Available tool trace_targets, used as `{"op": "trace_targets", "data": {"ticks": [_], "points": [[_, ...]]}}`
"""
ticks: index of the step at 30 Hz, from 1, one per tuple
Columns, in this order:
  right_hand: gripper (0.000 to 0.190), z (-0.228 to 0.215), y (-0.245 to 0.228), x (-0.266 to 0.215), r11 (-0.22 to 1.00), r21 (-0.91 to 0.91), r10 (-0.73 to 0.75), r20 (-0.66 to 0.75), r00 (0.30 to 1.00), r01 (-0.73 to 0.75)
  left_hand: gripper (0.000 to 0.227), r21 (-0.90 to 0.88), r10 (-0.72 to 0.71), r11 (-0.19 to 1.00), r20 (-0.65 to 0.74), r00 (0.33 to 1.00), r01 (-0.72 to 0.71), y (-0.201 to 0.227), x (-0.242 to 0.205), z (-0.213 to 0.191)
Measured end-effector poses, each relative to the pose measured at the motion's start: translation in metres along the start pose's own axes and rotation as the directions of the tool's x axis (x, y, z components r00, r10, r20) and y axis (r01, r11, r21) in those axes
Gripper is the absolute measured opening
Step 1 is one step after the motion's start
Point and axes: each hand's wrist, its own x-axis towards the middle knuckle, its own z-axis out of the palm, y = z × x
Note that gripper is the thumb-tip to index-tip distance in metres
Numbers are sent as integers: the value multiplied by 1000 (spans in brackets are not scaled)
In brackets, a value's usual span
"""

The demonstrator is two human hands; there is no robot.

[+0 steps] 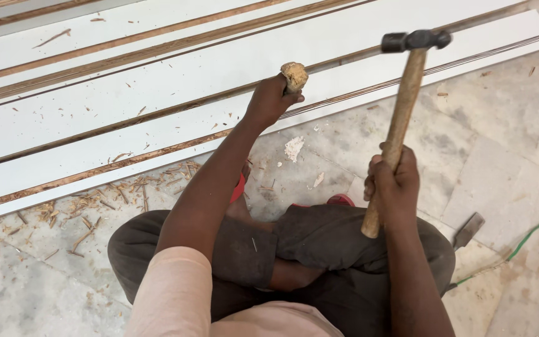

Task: The person sits on the floor and uses a hammer and chisel to carve a groove along the edge of a long white wooden plank. They repeatedly strike the chisel to remove wood and then scrape away the resulting shavings.

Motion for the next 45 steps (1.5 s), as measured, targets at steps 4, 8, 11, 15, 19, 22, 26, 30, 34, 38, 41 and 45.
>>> {"op": "trace_targets", "data": {"ticks": [4, 8, 11, 15, 19, 22, 26, 30, 34, 38, 41, 45], "points": [[30, 0, 11, -1, 999, 2, 40, 34, 999, -40, 35, 27, -20, 999, 6, 1000, 19, -10, -1, 8], [31, 2, 8, -2, 999, -15, 45, 43, 998, -44, 36, 1, 21, 1000, 0, 1000, -21, -16, 2, 12], [31, 3, 8, -3, 998, -53, 49, 46, 998, -46, 36, -35, 71, 997, 8, 997, -71, -13, 1, 15], [31, 3, 8, -4, 997, -44, 60, 56, 997, -58, 40, 90, -40, 995, 50, 998, 36, -5, -3, 11], [29, 4, 12, -4, 998, -44, 43, 73, 996, -40, 41, 112, -66, 992, 55, 996, 59, -4, -8, 6], [29, 4, 14, -5, 998, -51, 31, 92, 995, -27, 43, 105, -4, 994, 23, 1000, 1, -7, -10, 4], [30, 7, 14, -7, 998, -58, 32, 113, 993, -26, 43, 77, -20, 997, 28, 999, 18, -7, -11, 3], [33, 10, 11, -10, 996, -85, 45, 135, 990, -34, 42, 104, -48, 994, 36, 998, 44, -5, -12, 3], [34, 11, 8, -13, 990, -139, 33, 153, 988, -11, 44, 185, -70, 981, 74, 995, 55, -5, -11, 6], [33, 11, 8, -15, 980, -187, -33, 147, 989, 61, 39, 194, 15, 981, 84, 996, -31, -6, -11, 7], [32, 12, 11, -16, 969, -223, -75, 145, 987, 107, 40, 185, -20, 983, 82, 996, 5, -7, -10, 6], [34, 19, 14, -19, 913, -394, -31, 194, 980, 107, 35, 200, 36, 979, 61, 998, -47, -11, -12, 11]]}}
